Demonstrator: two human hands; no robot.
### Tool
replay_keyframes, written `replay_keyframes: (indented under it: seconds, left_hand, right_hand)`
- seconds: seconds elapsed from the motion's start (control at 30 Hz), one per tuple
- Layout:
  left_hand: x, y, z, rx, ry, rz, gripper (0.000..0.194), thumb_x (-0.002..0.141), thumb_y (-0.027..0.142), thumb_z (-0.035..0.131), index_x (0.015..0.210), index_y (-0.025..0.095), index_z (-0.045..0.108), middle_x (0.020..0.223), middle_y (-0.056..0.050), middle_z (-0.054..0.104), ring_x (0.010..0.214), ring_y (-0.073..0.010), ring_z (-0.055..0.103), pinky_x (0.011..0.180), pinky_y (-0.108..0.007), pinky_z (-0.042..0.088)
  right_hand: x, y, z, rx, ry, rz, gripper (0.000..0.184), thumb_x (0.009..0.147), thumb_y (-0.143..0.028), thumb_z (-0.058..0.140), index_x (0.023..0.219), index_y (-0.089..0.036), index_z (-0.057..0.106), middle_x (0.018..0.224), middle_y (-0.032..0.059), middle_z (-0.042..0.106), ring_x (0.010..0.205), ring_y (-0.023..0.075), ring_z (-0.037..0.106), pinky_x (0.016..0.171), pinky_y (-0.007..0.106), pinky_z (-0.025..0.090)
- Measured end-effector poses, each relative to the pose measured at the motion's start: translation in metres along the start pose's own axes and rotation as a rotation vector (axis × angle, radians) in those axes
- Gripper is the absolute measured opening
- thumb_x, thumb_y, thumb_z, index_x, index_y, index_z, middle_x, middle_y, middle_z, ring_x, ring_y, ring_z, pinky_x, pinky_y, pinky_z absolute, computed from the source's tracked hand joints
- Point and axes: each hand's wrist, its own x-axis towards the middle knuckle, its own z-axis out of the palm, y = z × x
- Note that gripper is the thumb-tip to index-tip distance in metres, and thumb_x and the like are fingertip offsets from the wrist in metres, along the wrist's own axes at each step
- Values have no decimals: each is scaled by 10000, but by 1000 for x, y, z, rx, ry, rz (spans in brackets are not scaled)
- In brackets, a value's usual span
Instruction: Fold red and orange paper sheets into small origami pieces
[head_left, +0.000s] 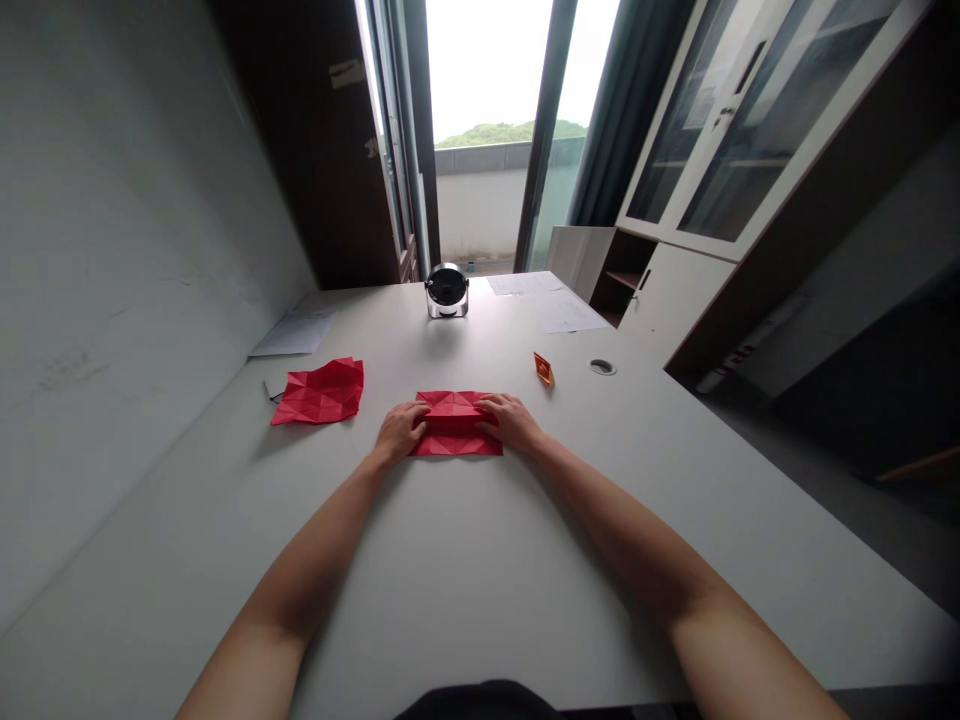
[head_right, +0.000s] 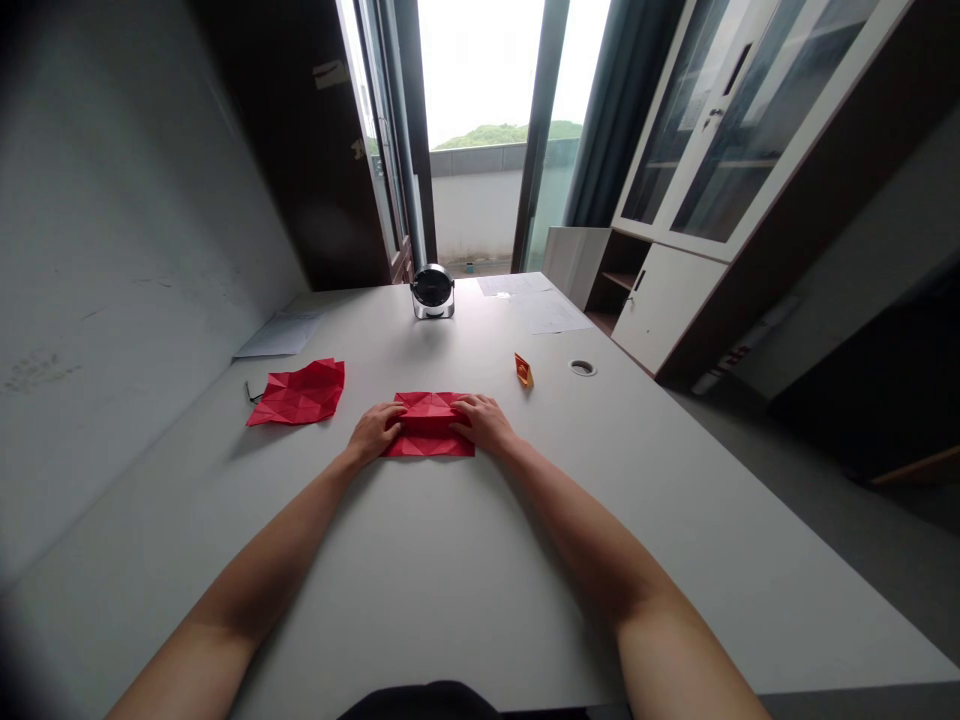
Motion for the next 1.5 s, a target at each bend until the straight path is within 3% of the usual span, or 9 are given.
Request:
replay_keyframes:
  seconds: [0.2, 0.37, 0.57, 0.73, 0.9, 1.03, 1.2, 1.37, 1.5]
  left_hand:
    - [-1, -1, -2, -94, 60, -18, 230, 850, 176, 564, 997, 258, 720, 1185, -26, 709, 1160, -234, 604, 1065, -396, 448]
    - [-3, 1, -3, -148, 122, -65, 242, 860, 186, 541, 1021, 258, 706, 1152, -25, 718, 1078, -217, 645, 984, -357, 496]
    - [-4, 6, -7, -129, 51, -93, 265, 835, 192, 547, 1036, 264, 704, 1144, -16, 723, 1015, -214, 658, 951, -358, 514]
    - [-4, 11, -9, -73, 15, -108, 310, 839, 199, 538, 1092, 273, 700, 1186, -18, 709, 1105, -236, 631, 1015, -402, 495]
    - [-3, 11, -6, -28, 17, -64, 368, 837, 196, 560, 1178, 269, 676, 1263, -33, 675, 1221, -249, 577, 1102, -418, 434]
    - [-2, 9, -5, -26, 31, -3, 391, 898, 314, 563, 1277, 245, 629, 1361, -50, 620, 1307, -249, 518, 1142, -417, 391]
    - [-2, 8, -4, 36, 8, 34, 434, 969, 423, 482, 1354, 252, 588, 1470, -56, 529, 1401, -252, 417, 1181, -451, 318]
    - [-4, 12, -1, 180, -95, 57, 450, 959, 404, 506, 1396, 311, 558, 1561, -55, 418, 1454, -310, 327, 1195, -558, 229]
    - [-7, 24, 5, 239, -86, 99, 460, 987, 380, 434, 1429, 293, 523, 1587, -67, 375, 1490, -291, 267, 1223, -543, 147]
  right_hand:
    - [1, 3, 2, 27, 40, 1, 232, 903, -306, 659, 1124, -273, 719, 1175, 66, 692, 1100, 248, 585, 962, 382, 434]
    - [3, 6, 3, 39, 55, 20, 142, 903, -228, 633, 999, -239, 737, 1061, 59, 718, 1012, 224, 614, 949, 365, 426]
    - [2, 5, 1, 39, 46, 28, 148, 902, -234, 618, 999, -240, 730, 1067, 51, 716, 1013, 224, 612, 935, 351, 429]
    - [2, 2, -1, 17, 0, 55, 209, 922, -274, 581, 1071, -252, 726, 1125, 61, 701, 1050, 241, 602, 962, 374, 436]
    - [0, -3, -4, 9, -19, 40, 353, 926, -347, 588, 1265, -270, 649, 1322, 76, 619, 1210, 268, 540, 1043, 416, 413]
    - [-1, -9, -9, -19, 20, 18, 522, 941, -416, 569, 1431, -242, 520, 1490, 104, 482, 1339, 293, 451, 1125, 450, 352]
    - [0, -17, -13, -113, 21, -46, 519, 982, -415, 497, 1466, -230, 495, 1591, 103, 345, 1452, 304, 318, 1197, 480, 233]
    - [0, -24, -8, -129, -100, -111, 560, 996, -500, 457, 1504, -266, 445, 1617, 84, 296, 1497, 304, 241, 1218, 516, 156]
    - [-1, -25, 0, -99, -209, -121, 595, 1012, -565, 375, 1526, -267, 408, 1597, 82, 338, 1484, 295, 282, 1216, 509, 176]
